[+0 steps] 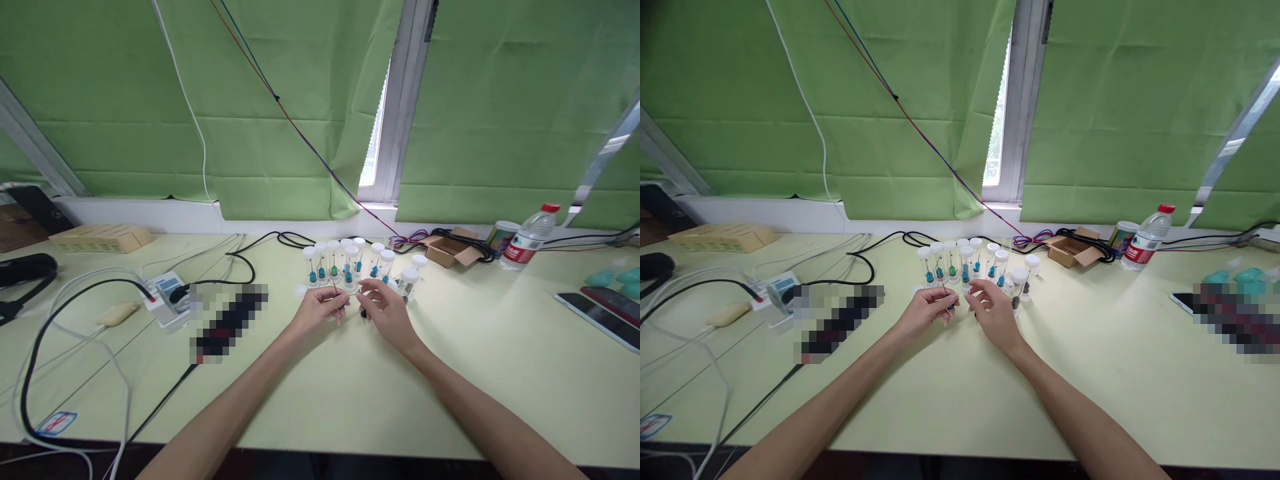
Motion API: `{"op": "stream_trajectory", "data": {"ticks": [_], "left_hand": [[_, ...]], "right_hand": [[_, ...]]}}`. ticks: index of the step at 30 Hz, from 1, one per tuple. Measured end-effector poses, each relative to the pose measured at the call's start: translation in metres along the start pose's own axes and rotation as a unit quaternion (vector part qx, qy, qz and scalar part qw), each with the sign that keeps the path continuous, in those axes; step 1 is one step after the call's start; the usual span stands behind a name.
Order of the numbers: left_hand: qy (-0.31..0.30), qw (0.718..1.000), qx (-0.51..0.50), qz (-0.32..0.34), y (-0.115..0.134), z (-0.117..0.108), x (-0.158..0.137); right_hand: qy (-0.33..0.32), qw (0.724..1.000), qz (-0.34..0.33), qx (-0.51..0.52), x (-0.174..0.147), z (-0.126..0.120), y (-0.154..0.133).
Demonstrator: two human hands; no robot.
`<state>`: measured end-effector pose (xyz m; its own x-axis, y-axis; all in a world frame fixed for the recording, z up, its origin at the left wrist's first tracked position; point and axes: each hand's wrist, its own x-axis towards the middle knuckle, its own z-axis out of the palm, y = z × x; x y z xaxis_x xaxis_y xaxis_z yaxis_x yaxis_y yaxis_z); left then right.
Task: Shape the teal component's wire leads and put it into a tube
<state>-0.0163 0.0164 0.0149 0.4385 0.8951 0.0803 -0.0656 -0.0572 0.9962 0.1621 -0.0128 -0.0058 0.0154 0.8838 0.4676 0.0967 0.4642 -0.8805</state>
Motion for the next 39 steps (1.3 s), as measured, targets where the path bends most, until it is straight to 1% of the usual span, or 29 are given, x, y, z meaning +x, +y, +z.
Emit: {"op": "stream_trajectory", "data": {"ticks": [3,6,12,16,19,24,28,31,35,39], "left_hand": [[-0.015,1.000,-0.016,0.000,0.0002,-0.0005,-0.0003],[-0.031,0.999,-0.039,-0.001,-0.0005,-0.0010,-0.0003],[-0.038,0.998,-0.053,-0.006,0.0007,-0.0006,-0.0012],[-0.037,0.998,-0.050,-0.005,0.0000,-0.0002,-0.0017],[-0.030,0.999,-0.038,0.000,-0.0003,0.0005,-0.0015],[-0.016,1.000,-0.005,0.005,0.0006,0.0009,-0.0004],[-0.010,0.999,0.034,0.019,-0.0009,-0.0002,-0.0002],[-0.009,0.996,0.075,0.041,-0.0023,-0.0002,-0.0005],[-0.007,0.994,0.101,0.045,-0.0033,0.0022,-0.0010],[0.000,0.993,0.106,0.046,-0.0052,0.0034,-0.0008]], "right_hand": [[0.012,0.995,-0.053,-0.079,-0.0011,-0.0015,-0.0004],[0.019,0.991,-0.077,-0.107,-0.0017,-0.0023,-0.0010],[0.015,0.989,-0.097,-0.111,-0.0021,-0.0018,-0.0034],[0.017,0.988,-0.094,-0.119,-0.0028,-0.0007,-0.0061],[0.010,0.991,-0.070,-0.115,-0.0042,0.0007,-0.0068],[0.002,0.997,-0.002,-0.071,-0.0059,0.0030,-0.0054],[-0.008,0.998,0.061,-0.030,-0.0045,0.0032,-0.0051],[-0.016,0.994,0.111,0.010,-0.0018,0.0027,-0.0042],[-0.017,0.983,0.171,0.066,0.0019,0.0028,-0.0008],[-0.016,0.975,0.200,0.094,0.0028,0.0037,0.0011]]}}
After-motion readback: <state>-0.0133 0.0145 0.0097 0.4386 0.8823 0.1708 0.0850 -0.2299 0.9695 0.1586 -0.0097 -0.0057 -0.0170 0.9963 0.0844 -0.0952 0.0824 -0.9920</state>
